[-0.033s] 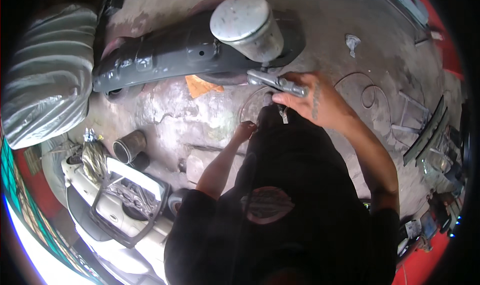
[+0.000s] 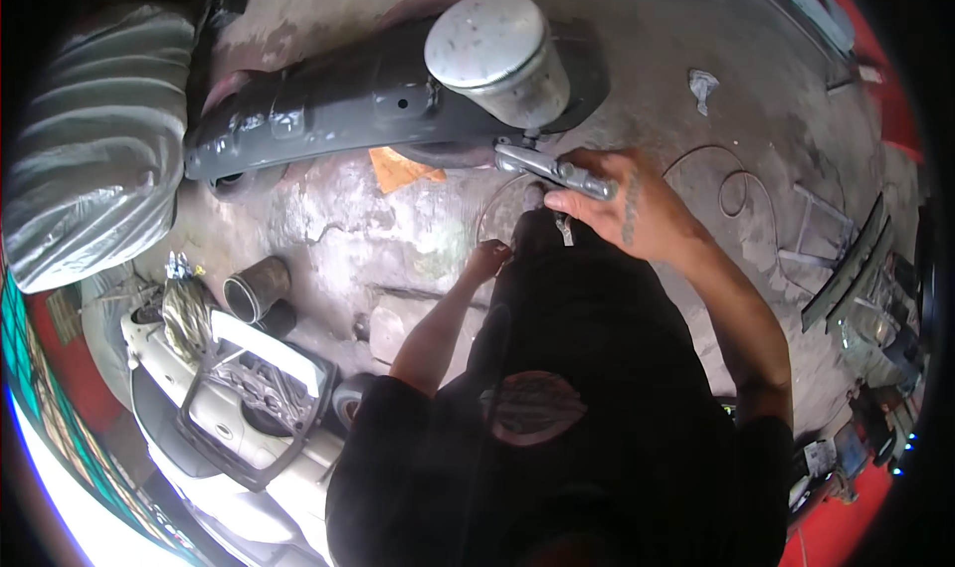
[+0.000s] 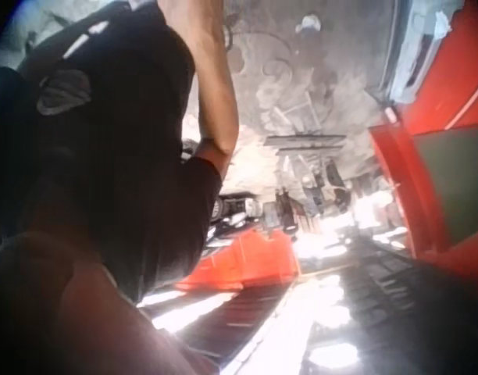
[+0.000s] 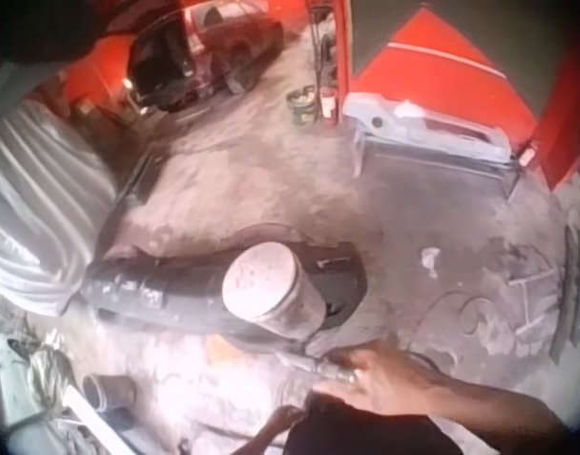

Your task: The person uses a spray gun to apply a coat of paint to a car bumper resting on the floor. They move around the bumper to cover different sections, occasionally touching the surface with their hand to check the finish. The task involves consistent sweeping motions with the spray gun to ensure even coverage.

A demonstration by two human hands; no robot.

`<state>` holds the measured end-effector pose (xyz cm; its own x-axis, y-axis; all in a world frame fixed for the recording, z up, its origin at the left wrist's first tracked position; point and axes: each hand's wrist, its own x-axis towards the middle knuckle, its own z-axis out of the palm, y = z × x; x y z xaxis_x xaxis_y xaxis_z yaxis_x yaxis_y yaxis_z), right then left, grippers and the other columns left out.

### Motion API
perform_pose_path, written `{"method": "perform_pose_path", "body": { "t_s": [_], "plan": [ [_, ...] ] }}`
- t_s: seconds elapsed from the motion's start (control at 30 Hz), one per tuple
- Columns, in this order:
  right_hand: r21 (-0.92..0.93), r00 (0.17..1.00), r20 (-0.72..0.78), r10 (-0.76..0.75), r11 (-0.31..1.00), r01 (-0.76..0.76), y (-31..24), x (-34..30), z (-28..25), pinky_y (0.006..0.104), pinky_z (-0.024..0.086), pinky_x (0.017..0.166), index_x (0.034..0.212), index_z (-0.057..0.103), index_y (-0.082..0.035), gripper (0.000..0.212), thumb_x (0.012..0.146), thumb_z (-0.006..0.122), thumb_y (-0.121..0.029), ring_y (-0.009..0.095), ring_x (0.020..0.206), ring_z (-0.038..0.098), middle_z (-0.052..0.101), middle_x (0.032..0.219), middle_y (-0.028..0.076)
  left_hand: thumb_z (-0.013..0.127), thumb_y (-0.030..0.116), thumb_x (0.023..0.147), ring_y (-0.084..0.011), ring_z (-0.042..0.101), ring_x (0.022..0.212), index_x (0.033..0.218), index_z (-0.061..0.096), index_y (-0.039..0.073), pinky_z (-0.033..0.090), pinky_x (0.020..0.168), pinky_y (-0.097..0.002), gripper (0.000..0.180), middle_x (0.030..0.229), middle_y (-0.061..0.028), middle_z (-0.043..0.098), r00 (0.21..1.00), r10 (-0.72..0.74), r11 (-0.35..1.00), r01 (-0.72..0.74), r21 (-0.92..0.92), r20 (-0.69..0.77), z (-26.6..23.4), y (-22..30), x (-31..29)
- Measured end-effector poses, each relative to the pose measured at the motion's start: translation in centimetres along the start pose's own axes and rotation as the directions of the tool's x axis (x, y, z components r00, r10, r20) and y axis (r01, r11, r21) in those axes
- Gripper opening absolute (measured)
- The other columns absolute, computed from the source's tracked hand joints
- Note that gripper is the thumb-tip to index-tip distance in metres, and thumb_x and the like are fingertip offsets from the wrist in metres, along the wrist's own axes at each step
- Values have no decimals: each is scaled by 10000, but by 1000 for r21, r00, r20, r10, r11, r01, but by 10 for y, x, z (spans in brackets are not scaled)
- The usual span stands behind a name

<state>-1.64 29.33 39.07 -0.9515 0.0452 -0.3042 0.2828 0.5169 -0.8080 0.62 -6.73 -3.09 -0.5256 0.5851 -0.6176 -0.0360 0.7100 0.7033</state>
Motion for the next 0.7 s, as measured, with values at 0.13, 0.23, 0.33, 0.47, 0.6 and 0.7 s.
{"method": "perform_pose_path", "body": {
  "t_s": [0.13,0.23,0.33,0.47,0.6,0.7],
  "plan": [
    [34,992,-116,-53,998,57,-1,-17,18,409,524,741,1094,686,16,323,963,744,-274,327,803,700,712,883,200,742,306,942,-217,737,882,1041,770,32,581,792,-379,293,976,-134,777,997,-83,997,83,-9,-2,-1,12,-6],
    [8,981,-191,16,1000,-15,-1,-24,32,410,525,736,1080,685,10,306,959,747,-264,343,792,692,708,878,198,730,304,948,-228,737,889,1028,772,33,574,794,-394,286,980,-130,778,992,-123,990,123,-64,9,2,18,-9],
    [30,990,-137,-28,999,32,-4,-23,43,407,531,748,1077,688,9,293,954,751,-250,350,809,697,713,895,198,734,388,921,-309,755,902,1146,756,47,596,778,-433,409,1031,-189,770,997,-64,998,65,-19,38,6,0,-8],
    [77,982,-97,-161,983,168,-9,-21,61,409,530,761,1065,686,17,266,950,747,-215,346,814,690,710,894,189,727,370,925,-308,756,883,1138,752,37,597,763,-434,396,1027,-190,771,1000,-6,1000,6,-13,25,16,-26,-2],
    [125,990,-43,-133,983,137,-15,-23,65,412,531,785,1088,704,19,276,940,756,-209,341,837,693,723,929,192,713,366,928,-319,752,905,1120,753,27,591,783,-447,392,1017,-196,771,991,130,991,-130,-16,2,25,-50,2],
    [115,981,-148,-125,983,143,-9,-28,65,395,535,787,1110,714,18,298,940,762,-221,306,823,694,727,924,192,710,365,931,-298,751,883,1102,758,23,590,779,-443,385,998,-188,773,999,36,999,-36,7,24,21,-28,-2]
  ]
}}
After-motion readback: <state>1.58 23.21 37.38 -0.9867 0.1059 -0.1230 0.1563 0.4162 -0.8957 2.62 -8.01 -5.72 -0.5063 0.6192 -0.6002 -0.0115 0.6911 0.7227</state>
